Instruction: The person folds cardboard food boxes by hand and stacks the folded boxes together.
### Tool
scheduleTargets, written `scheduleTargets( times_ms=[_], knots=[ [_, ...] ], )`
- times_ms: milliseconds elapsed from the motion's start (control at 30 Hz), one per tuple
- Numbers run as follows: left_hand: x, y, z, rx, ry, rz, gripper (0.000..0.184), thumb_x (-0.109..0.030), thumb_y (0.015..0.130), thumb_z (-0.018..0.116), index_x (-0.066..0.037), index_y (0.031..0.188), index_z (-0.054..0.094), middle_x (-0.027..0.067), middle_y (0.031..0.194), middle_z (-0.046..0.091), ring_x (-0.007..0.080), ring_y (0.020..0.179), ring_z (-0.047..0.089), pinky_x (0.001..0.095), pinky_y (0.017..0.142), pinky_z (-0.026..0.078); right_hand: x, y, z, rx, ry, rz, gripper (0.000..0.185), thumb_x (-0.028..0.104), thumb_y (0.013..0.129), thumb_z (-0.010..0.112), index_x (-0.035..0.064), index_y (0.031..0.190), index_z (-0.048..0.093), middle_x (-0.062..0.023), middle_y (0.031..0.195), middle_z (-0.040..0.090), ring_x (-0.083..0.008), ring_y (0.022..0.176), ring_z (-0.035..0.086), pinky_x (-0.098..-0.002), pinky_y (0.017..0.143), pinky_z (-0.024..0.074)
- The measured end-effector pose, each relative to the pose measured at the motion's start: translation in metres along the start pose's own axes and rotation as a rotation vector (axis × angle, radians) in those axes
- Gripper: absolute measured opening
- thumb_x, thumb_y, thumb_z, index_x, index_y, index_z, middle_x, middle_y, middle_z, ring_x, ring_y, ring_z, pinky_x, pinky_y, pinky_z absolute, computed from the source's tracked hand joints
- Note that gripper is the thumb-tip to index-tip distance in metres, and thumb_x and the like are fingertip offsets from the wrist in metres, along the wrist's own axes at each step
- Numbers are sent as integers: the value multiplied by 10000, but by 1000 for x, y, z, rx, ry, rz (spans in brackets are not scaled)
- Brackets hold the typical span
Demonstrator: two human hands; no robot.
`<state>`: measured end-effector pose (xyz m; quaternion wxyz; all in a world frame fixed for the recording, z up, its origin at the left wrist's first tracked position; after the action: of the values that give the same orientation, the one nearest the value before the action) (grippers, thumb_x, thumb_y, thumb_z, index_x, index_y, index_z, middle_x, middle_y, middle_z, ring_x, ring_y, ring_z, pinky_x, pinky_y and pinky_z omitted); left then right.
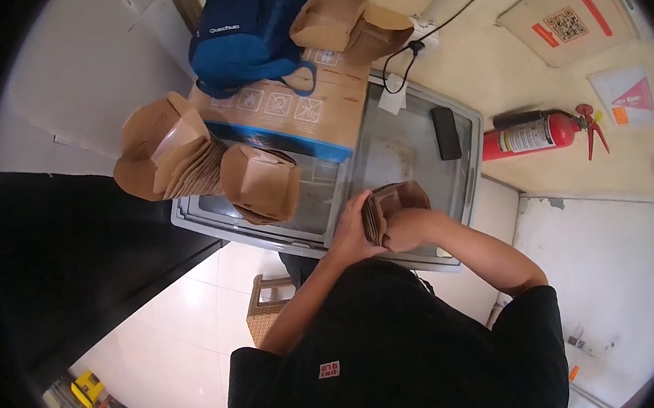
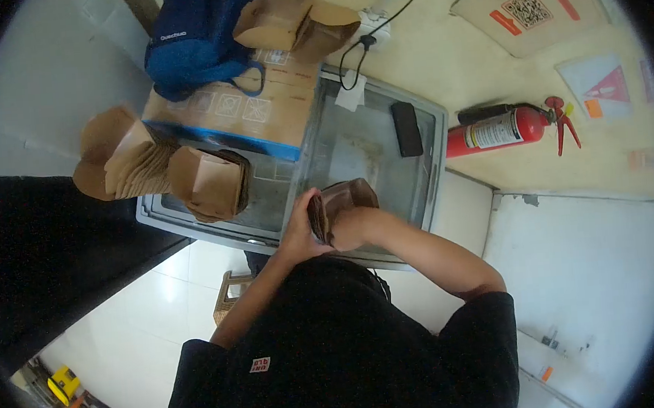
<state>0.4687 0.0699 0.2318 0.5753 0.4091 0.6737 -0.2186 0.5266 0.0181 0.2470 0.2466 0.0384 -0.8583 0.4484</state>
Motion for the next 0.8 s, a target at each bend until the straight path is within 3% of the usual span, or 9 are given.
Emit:
scheduleTargets(
  times_ms=[233,333,433,500,533,567,600,667,800],
  knots=[
    [-7,6,13,27,-37,131,1170,-253,508,1003,-60,1448,332,219,1469,436,417,1365,445,492,1154,372,16,1,5,-11,-96,-96,382,300,888,561,-32,897,750,-257,938,729,-412,885,705,-480,833,550],
    [6,-4,16,59,-144,114,1257,-224,561,1024,-59,1492,196,252,1513,349,368,1427,401,488,1174,354,20,10,5,-35,25,-61,354,299,873,605,-22,806,739,-232,858,724,-415,838,707,-485,805,555],
    [21,-11,15,20,-210,-8,1184,-263,578,1013,-25,1466,267,230,1457,423,362,1371,455,471,1143,383,61,-28,-64,-52,-189,-112,308,284,891,611,7,926,739,-223,915,725,-386,908,708,-492,822,546],
    [9,-8,0,-66,-110,-8,1163,-267,580,1008,-2,1465,302,217,1412,468,351,1341,481,467,1134,390,65,-62,-148,-425,8,-202,278,258,926,595,55,1080,707,-198,1005,723,-368,981,693,-472,858,535],
    [9,-8,0,-61,-164,-12,1161,-268,579,1008,-1,1465,306,218,1416,466,347,1339,484,464,1134,390,40,-68,-189,-608,56,-141,339,283,946,598,109,1224,679,-203,1077,709,-394,1019,682,-497,862,535],
    [9,-8,2,-55,-217,-13,1160,-268,578,1008,-1,1465,310,218,1420,464,342,1337,488,461,1134,390,17,-83,-236,-854,121,-12,324,217,929,663,93,1226,625,-150,1190,661,-367,1134,622,-442,966,498],
    [11,-9,4,-48,-270,-12,1158,-268,577,1008,0,1466,315,219,1423,462,338,1335,491,458,1134,390,4,-109,-279,-1358,-47,-166,424,184,867,745,98,1256,603,-145,1225,632,-368,1132,615,-442,963,498],
    [12,-10,3,-30,-163,-4,1153,-253,561,1004,-16,1467,332,221,1422,482,359,1320,509,461,1128,399,-35,-123,-327,-1680,-301,101,457,132,818,777,101,1241,605,-137,1225,630,-361,1067,641,-453,926,510],
    [4,-8,1,20,-88,-30,1181,-265,552,999,-37,1492,320,218,1412,504,401,1310,505,486,1124,400,-82,-83,-349,-1474,-556,308,274,148,854,742,99,1101,635,-127,1074,676,-356,936,677,-457,815,539]
  ],
)
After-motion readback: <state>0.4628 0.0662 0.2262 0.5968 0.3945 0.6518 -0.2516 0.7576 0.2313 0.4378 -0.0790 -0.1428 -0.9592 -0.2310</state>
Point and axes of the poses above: each hand's wrist, its own y-axis towards the middle knuckle, its own z-axis out of the palm, x = y × z, the point moved 10 cm from there along y, towards the middle knuckle
